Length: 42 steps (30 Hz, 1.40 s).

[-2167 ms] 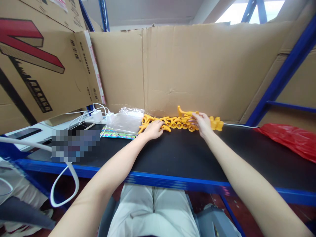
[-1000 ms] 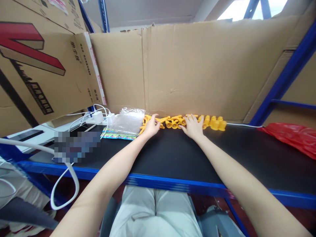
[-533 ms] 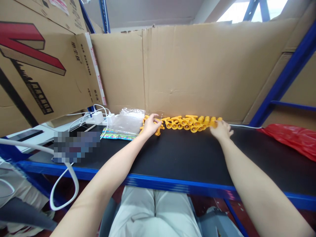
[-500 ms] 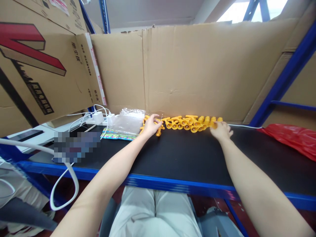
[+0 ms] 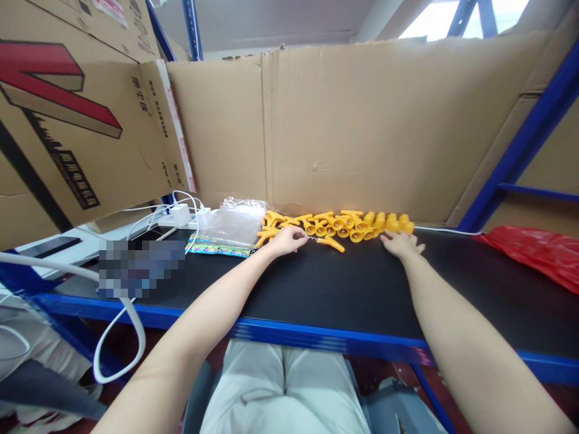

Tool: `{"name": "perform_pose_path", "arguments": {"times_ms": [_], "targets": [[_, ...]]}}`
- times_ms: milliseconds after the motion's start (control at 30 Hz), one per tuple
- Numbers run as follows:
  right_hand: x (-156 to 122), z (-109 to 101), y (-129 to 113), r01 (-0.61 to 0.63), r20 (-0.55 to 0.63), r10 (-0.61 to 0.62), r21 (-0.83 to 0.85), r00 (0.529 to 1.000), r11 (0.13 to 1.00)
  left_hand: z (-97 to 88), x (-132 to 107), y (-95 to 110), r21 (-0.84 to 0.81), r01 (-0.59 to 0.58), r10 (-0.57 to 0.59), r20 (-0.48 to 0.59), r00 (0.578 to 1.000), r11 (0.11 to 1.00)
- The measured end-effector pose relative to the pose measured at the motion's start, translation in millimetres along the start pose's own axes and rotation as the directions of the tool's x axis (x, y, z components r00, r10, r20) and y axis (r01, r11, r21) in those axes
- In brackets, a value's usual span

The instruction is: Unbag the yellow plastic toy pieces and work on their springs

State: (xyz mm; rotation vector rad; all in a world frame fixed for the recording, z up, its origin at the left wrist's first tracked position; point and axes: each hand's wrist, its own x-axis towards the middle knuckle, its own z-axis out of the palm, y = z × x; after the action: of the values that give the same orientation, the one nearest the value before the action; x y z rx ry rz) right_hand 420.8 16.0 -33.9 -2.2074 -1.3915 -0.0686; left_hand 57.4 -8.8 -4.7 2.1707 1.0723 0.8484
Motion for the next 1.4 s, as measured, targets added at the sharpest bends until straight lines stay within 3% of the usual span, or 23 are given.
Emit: {"name": "perform_pose_path", "arguments": {"times_ms": [67, 167, 267, 367, 500, 700, 933, 1167, 1300, 1400], "targets": [[-3, -3, -3, 0.012, -0.066, -0.01, 0.028, 0.998, 1.0, 0.8, 0, 3, 0.019, 0.008, -0.009, 0.038, 0.999, 1.0], [-7, -11, -11, -0.013, -0.114, 0.018, 0.04, 0.993, 0.999, 1.6, -4, 10, 0.181, -0.02, 0.008, 0.067, 0.998, 0.983], [-11, -19, -22, -0.043, -0.126, 0.049, 0.052, 0.991, 0.998, 5.2, -8, 16, 0.396, -0.178, 0.163, 0.071, 0.984, 0.901], [-15, -25, -32, 0.015, -0.196, 0.004, 0.094, 0.981, 0.995, 12.5, -10, 16, 0.521, -0.305, 0.251, 0.175, 0.952, 0.797], [-19, -26, -42, 0.079, -0.229, -0.053, 0.103, 0.972, 0.992, 19.3, -9, 14, 0.553, -0.361, 0.231, 0.292, 0.928, 0.751], [-20, -25, -46, 0.118, -0.211, -0.1, 0.075, 0.972, 0.99, 20.8, -13, 23, 0.548, -0.4, 0.324, 0.235, 0.917, 0.735], [-18, -21, -46, 0.162, -0.246, -0.142, 0.065, 0.959, 0.985, 28.5, -12, 31, 0.512, -0.442, 0.296, 0.344, 0.891, 0.736], [-20, -24, -49, 0.165, -0.221, -0.149, 0.057, 0.964, 0.985, 26.4, -12, 33, 0.485, -0.439, 0.385, 0.214, 0.898, 0.756], [-22, -25, -51, 0.167, -0.211, -0.152, 0.052, 0.966, 0.985, 22.7, -7, 35, 0.34, -0.357, 0.382, -0.007, 0.924, 0.87], [-22, -25, -52, 0.17, -0.212, -0.155, 0.055, 0.965, 0.984, 13.9, -5, 38, 0.302, -0.301, 0.369, -0.202, 0.907, 0.905]]}}
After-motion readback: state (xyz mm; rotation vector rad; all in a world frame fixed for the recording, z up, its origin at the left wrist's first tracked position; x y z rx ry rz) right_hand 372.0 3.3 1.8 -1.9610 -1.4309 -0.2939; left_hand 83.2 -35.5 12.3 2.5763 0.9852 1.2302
